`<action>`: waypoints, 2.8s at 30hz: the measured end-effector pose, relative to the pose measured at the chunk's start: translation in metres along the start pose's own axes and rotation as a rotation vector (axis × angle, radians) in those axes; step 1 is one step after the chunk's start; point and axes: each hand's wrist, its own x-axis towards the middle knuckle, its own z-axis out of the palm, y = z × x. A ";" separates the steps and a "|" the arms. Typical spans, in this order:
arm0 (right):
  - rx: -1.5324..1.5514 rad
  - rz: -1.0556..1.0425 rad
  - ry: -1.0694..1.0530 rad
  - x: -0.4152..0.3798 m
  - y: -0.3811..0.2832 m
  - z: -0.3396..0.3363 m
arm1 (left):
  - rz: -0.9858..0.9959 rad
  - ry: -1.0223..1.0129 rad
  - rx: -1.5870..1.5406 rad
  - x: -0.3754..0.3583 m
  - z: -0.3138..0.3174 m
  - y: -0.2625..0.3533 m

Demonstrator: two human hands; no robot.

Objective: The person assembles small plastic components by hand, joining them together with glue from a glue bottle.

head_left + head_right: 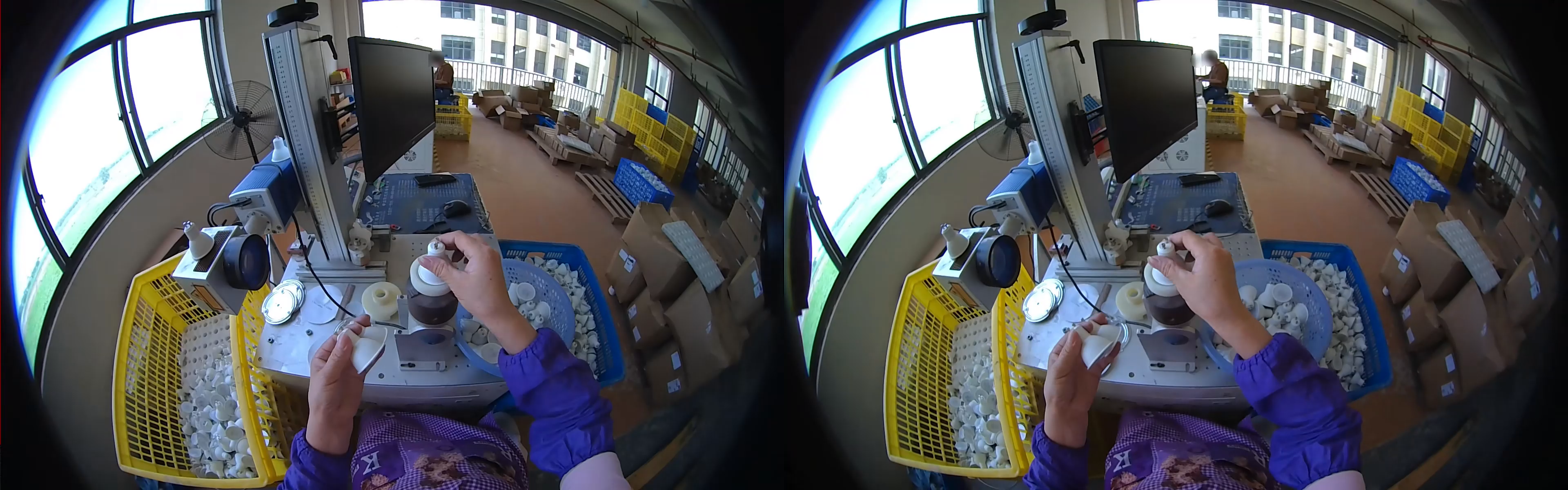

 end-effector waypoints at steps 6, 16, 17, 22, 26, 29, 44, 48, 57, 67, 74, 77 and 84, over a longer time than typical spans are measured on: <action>0.027 -0.075 0.102 -0.006 0.007 0.011 | -0.079 -0.018 -0.061 -0.006 0.001 -0.008; 0.094 -0.076 -0.007 -0.003 0.016 0.007 | -0.271 -0.012 -0.263 -0.008 0.012 -0.005; 0.095 -0.079 -0.007 -0.002 0.017 0.006 | -0.268 -0.013 -0.263 -0.009 0.014 -0.003; 0.231 -0.033 -0.029 -0.002 0.023 0.011 | -0.329 0.013 -0.036 -0.007 0.012 -0.001; 0.284 -0.023 -0.042 -0.002 0.028 0.012 | -0.289 -0.003 0.119 0.002 0.014 0.006; 0.277 -0.028 -0.046 -0.003 0.028 0.013 | -0.245 -0.052 0.146 0.005 0.016 0.010; 0.149 0.166 0.139 -0.036 0.087 -0.019 | -0.193 0.047 0.231 -0.003 0.004 0.000; -0.570 0.091 -0.068 -0.058 0.170 -0.061 | -0.222 0.085 0.244 -0.008 -0.003 -0.004; -0.950 0.211 -0.365 -0.075 0.217 -0.065 | -0.249 -0.065 0.276 -0.016 -0.001 -0.007; -0.891 0.290 -0.473 -0.067 0.206 -0.077 | -0.493 -0.035 0.100 -0.029 -0.019 -0.033; -0.630 0.390 -0.341 -0.070 0.173 -0.112 | -0.486 0.027 0.128 -0.033 -0.025 -0.034; -0.371 0.386 -0.296 -0.083 0.170 -0.119 | -0.439 0.029 0.178 -0.030 -0.025 -0.031; 0.159 0.554 -0.141 -0.118 0.159 -0.104 | 0.059 -0.003 0.700 -0.012 0.003 -0.016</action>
